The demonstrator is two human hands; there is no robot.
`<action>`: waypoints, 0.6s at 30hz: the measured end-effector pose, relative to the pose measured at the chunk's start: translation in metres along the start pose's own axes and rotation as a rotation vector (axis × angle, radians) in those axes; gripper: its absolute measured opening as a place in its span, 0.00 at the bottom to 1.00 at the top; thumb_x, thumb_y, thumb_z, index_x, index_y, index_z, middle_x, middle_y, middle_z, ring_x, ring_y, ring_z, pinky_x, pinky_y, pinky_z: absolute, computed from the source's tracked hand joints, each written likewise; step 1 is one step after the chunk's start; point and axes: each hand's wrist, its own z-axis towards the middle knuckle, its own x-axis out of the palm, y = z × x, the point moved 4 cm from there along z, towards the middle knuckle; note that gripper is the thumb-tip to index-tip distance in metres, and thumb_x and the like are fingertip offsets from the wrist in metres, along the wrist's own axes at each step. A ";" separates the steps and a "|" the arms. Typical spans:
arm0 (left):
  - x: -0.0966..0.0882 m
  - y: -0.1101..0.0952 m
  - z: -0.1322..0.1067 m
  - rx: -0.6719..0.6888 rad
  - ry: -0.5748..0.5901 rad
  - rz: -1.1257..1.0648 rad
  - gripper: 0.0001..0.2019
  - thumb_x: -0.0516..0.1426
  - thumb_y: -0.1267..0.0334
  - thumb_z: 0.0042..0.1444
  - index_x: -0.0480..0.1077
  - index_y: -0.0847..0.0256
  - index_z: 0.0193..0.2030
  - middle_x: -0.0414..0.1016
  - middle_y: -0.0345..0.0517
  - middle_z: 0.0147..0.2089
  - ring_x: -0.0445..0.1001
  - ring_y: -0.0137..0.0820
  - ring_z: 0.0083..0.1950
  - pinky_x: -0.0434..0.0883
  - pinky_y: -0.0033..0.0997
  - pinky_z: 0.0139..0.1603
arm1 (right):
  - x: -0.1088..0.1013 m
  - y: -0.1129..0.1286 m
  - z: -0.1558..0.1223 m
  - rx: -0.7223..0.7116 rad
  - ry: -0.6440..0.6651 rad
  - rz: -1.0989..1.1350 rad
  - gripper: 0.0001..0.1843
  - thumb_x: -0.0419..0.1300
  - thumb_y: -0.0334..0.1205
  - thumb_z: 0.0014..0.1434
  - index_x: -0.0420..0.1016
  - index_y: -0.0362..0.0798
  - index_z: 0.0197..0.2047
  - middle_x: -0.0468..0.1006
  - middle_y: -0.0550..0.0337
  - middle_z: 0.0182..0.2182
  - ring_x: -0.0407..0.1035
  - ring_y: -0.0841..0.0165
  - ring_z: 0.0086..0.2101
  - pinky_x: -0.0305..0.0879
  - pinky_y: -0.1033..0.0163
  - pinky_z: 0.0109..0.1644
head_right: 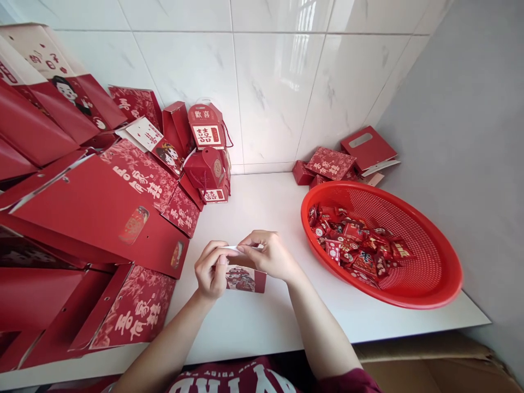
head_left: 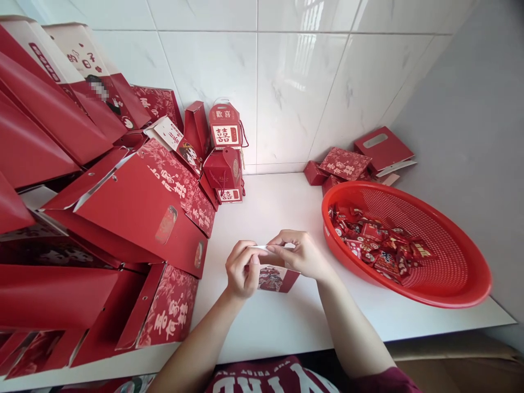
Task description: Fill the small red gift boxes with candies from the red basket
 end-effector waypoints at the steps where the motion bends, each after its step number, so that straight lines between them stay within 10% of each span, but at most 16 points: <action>1: 0.000 0.000 0.001 0.007 -0.001 0.008 0.12 0.48 0.65 0.63 0.74 0.60 0.37 0.70 0.48 0.37 0.71 0.32 0.35 0.69 0.32 0.33 | 0.000 -0.001 0.000 -0.001 0.025 0.027 0.10 0.59 0.40 0.62 0.81 0.48 0.37 0.81 0.58 0.34 0.74 0.68 0.35 0.66 0.64 0.40; 10: -0.005 0.004 0.008 0.012 -0.017 0.153 0.10 0.50 0.67 0.60 0.67 0.60 0.29 0.68 0.47 0.34 0.70 0.33 0.37 0.66 0.32 0.36 | -0.013 -0.025 -0.003 0.058 -0.111 0.042 0.14 0.61 0.44 0.60 0.76 0.45 0.27 0.75 0.60 0.22 0.65 0.71 0.25 0.61 0.65 0.31; 18: -0.017 0.003 0.007 0.197 -0.174 0.303 0.08 0.50 0.66 0.57 0.65 0.60 0.27 0.70 0.49 0.35 0.69 0.35 0.37 0.67 0.36 0.38 | 0.001 -0.019 -0.003 -0.032 -0.097 0.172 0.15 0.60 0.44 0.62 0.75 0.52 0.51 0.76 0.56 0.49 0.71 0.64 0.47 0.65 0.58 0.53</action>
